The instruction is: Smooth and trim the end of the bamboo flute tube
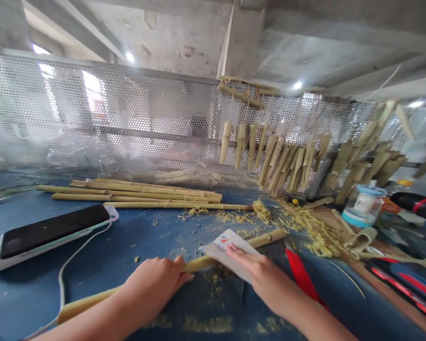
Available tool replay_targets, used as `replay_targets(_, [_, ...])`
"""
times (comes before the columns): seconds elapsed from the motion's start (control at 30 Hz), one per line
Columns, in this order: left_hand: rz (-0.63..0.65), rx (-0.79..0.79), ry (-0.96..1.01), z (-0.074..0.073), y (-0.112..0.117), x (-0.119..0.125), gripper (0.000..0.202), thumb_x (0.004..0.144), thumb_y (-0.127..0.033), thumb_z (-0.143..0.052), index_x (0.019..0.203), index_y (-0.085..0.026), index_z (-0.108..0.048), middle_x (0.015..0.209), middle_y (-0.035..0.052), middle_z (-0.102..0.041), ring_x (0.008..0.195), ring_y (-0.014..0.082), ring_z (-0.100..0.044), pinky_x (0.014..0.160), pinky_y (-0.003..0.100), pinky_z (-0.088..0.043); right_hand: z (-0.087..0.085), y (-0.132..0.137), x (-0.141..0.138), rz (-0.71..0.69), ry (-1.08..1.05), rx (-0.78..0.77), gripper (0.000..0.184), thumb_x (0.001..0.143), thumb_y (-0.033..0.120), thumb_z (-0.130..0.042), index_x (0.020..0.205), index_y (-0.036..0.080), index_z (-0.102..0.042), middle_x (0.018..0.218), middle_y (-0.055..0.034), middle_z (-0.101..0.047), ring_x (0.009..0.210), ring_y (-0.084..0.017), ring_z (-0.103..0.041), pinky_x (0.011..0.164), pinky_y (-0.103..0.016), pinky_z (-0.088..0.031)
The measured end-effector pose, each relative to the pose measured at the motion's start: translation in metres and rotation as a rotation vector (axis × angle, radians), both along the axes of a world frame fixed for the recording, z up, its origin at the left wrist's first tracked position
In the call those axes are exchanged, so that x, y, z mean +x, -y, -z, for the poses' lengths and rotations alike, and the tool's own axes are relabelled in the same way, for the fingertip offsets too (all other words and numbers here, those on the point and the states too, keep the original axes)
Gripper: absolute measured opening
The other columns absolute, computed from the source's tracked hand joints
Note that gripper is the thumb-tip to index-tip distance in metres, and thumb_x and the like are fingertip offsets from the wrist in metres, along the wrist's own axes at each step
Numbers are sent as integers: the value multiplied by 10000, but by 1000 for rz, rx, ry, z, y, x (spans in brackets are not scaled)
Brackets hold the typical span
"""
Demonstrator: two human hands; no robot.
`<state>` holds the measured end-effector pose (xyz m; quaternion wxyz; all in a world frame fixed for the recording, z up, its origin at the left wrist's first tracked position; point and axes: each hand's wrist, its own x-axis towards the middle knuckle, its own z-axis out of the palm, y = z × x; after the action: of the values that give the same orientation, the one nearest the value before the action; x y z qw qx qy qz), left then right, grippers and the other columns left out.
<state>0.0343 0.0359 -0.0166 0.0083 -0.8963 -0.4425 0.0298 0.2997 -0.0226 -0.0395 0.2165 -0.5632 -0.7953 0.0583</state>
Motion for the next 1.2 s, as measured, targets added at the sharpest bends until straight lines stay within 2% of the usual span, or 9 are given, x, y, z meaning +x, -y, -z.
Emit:
replay_targets(0.1, [-2,-1,7,0,0,1,476,835,-510,-221,888,-185,-564,654,92,-634,646,251,-636,572,323,-452,4,1,0,334,20,13,655,648,-38,-308,1238,189,-483,1223,-63,-513,1116,-216,-461,951,-387,-366])
replay_targets(0.13, [-5,-2,4,0,0,1,475,834,-508,-224,889,-181,-565,651,91,-632,642,246,-635,569,314,-447,6,1,-1,362,43,36,628,661,-34,-302,1231,152,-490,1234,-91,-497,1141,-225,-431,970,-398,-338])
replay_targets(0.27, [-5,-12,-1,0,0,1,487,835,-505,-204,888,-179,-562,656,87,-626,632,232,-631,556,299,-436,12,0,1,42,56,63,684,648,-28,-303,1278,204,-429,1302,-32,-426,1173,-168,-394,977,-329,-338])
replay_targets(0.37, [7,2,7,0,1,0,482,822,-535,-214,880,-191,-547,660,75,-622,642,237,-629,559,307,-442,14,-6,16,363,118,64,661,648,-31,-284,1247,182,-469,1179,-77,-553,1082,-204,-499,915,-383,-407])
replay_targets(0.53, [26,31,-3,-7,3,1,415,808,-517,-289,990,-198,-482,651,64,-613,626,255,-621,546,330,-446,7,-10,47,426,140,177,595,689,0,-289,1220,177,-493,1163,-82,-568,1040,-208,-537,881,-350,-432])
replay_targets(0.73, [36,95,-34,-16,-1,-1,294,841,-318,-247,943,-192,-493,711,78,-625,636,248,-619,582,364,-453,-10,2,83,788,148,282,478,772,95,-304,1202,128,-511,962,-149,-655,809,-292,-630,710,-402,-479])
replay_targets(0.93, [18,93,-26,-7,-6,-3,469,840,-507,-190,877,-200,-542,632,78,-605,619,246,-615,557,343,-451,0,-3,106,641,193,113,497,713,39,-365,1098,244,-604,827,-61,-696,734,-215,-650,616,-271,-479])
replay_targets(1.03, [28,97,-14,-3,-7,-3,502,840,-516,-174,866,-196,-560,610,77,-598,619,258,-616,537,336,-442,4,-4,118,696,199,96,484,706,15,-355,1072,182,-624,742,-98,-695,688,-236,-651,574,-289,-467])
replay_targets(1.2, [7,90,-14,0,-10,-4,487,843,-503,-183,863,-196,-561,618,75,-606,612,260,-617,538,341,-440,2,-5,122,682,184,87,435,770,76,-386,1125,225,-588,863,-71,-693,737,-190,-645,585,-231,-452])
